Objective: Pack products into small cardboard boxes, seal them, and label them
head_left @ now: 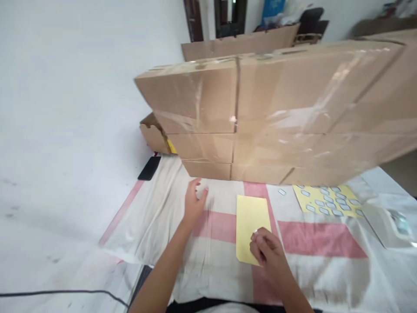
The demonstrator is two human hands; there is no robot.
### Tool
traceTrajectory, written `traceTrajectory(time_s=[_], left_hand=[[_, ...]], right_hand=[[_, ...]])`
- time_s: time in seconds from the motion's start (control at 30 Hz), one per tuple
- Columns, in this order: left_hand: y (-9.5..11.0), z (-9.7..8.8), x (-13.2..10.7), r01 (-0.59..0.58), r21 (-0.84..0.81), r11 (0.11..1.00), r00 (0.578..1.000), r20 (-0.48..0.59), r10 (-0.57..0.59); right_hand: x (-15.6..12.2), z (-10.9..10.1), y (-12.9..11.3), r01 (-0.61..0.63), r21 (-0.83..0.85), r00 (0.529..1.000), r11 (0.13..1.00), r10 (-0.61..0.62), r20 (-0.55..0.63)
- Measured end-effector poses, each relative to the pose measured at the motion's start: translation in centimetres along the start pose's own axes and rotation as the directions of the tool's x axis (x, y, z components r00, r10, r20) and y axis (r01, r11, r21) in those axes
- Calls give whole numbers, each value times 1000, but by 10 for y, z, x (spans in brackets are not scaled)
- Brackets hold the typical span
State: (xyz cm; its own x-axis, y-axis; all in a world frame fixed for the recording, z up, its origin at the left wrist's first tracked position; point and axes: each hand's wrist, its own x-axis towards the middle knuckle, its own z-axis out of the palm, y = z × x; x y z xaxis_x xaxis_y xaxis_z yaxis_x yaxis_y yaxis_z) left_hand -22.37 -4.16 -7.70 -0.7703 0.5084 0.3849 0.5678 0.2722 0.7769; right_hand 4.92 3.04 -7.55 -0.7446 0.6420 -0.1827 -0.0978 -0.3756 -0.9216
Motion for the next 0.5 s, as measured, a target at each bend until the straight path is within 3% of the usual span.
traceTrajectory(time_s=[0.07, 0.13, 0.23, 0.37, 0.43, 0.5], left_hand=[[-40, -36, 49, 113, 9, 994, 981, -158, -110], [-82, -68, 103, 214, 12, 977, 936, -290, -201], [-139, -100, 181, 311, 1, 950, 885, -366, -289], [-188, -116, 253, 332, -52, 942, 903, -272, -334], [-202, -118, 271, 318, -78, 945, 923, -202, -327], [-212, -118, 280, 291, -98, 952, 944, -128, -302]], right_hand=[[7, 18, 16, -72, -70, 995, 995, 77, 66], [15, 36, 29, -130, -159, 982, 979, 150, 118], [35, 68, 34, -158, -321, 951, 934, 231, 204], [83, 128, 17, 13, -445, 951, 896, 126, 281], [116, 166, 3, 161, -474, 953, 866, -11, 304], [155, 207, -13, 324, -475, 919, 818, -152, 365]])
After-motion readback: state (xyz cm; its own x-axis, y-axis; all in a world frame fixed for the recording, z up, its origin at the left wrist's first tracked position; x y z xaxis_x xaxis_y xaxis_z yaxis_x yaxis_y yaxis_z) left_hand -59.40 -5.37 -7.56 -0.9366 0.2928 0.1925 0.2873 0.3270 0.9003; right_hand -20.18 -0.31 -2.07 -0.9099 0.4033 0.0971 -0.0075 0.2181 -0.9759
